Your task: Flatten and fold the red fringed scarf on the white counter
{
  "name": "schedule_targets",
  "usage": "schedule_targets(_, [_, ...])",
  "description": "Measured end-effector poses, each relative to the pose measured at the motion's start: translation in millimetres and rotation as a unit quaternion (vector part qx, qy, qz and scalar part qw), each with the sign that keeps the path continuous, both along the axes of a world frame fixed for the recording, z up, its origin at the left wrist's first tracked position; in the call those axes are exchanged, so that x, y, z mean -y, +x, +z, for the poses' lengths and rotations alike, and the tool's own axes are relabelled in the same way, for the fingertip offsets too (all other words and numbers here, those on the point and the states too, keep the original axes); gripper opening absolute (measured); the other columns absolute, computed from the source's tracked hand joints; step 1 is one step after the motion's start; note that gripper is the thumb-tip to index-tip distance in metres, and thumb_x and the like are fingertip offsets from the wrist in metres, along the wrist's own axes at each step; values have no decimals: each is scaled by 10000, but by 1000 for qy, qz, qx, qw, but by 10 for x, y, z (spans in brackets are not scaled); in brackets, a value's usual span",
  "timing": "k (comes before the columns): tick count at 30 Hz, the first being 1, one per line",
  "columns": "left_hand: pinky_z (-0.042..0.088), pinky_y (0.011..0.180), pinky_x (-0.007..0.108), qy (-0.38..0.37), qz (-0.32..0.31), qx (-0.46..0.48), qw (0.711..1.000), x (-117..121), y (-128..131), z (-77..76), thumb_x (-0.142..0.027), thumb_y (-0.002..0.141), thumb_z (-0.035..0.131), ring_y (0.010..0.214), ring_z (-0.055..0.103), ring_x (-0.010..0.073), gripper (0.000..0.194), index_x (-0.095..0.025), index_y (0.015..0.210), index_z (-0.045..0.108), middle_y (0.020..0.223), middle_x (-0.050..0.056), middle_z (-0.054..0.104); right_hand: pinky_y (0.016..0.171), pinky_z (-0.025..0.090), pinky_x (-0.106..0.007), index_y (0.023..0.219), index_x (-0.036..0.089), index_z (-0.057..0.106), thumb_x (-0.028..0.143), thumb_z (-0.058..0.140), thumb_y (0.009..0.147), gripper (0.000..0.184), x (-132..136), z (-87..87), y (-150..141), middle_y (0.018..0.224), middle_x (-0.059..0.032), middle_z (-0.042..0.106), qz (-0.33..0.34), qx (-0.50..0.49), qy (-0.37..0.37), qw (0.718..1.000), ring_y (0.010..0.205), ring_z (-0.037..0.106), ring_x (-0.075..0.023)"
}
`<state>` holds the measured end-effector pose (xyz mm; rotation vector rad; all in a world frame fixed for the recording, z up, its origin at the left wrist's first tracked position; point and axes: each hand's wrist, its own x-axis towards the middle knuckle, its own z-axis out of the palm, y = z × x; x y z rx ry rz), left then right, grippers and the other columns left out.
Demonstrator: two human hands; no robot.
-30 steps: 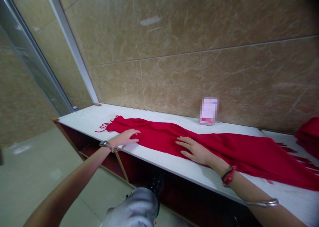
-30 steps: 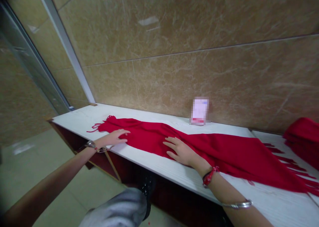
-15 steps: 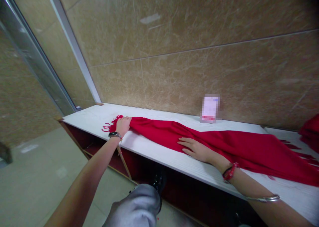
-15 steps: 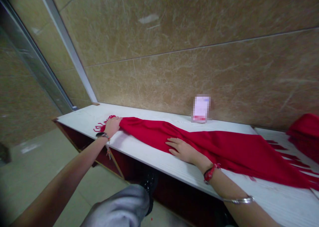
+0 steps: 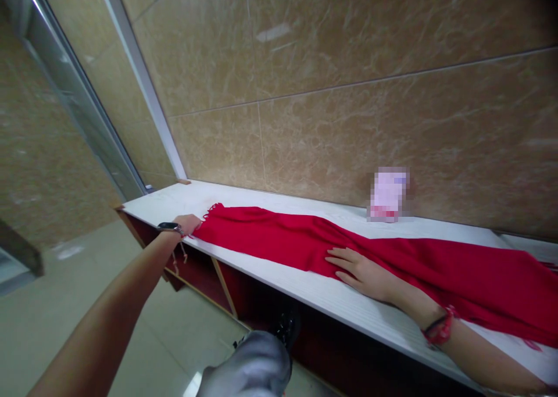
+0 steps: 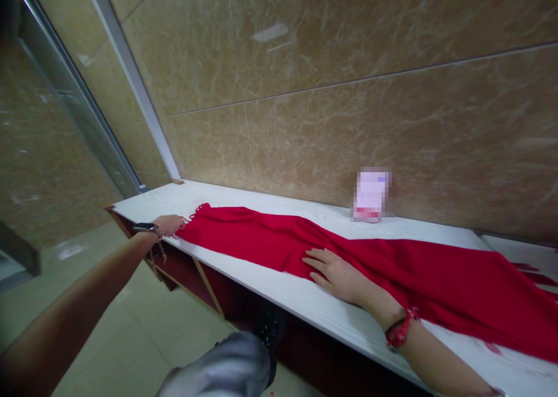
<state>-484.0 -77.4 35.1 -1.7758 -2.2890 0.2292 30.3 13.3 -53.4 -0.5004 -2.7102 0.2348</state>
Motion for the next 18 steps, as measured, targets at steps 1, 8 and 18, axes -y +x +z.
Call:
schedule_targets(1, [443,693,325,-4,18,-11,1000,-2,16,-21,-72,702,512,713,591,199,143,-117,617,618,637,78,619,1037,317,-439,1209,222,539,353,397,884,378,6,16,-4,1294,-82,490,4,-5,9,1000,1226,396,-231])
schedule_targets(8, [421,850,309,66,-12,-39,997,-502,520,-101,-127,819,387,1043,515,204,354,-180,1128,552,1180,112,515,1006,334,-447,1193,115,527,282,409,855,395,-304,215,-194,1256,-171,501,-166,-74,56,982,1195,424,-268])
schedule_targets(18, [377,924,318,-33,-163,50,985,-1293,1110,-238,-190,784,495,1146,462,227,436,-152,1218,495,1251,134,508,739,442,-257,873,127,661,109,505,716,222,-806,542,-394,878,-110,673,-310,120,-77,940,851,615,-207])
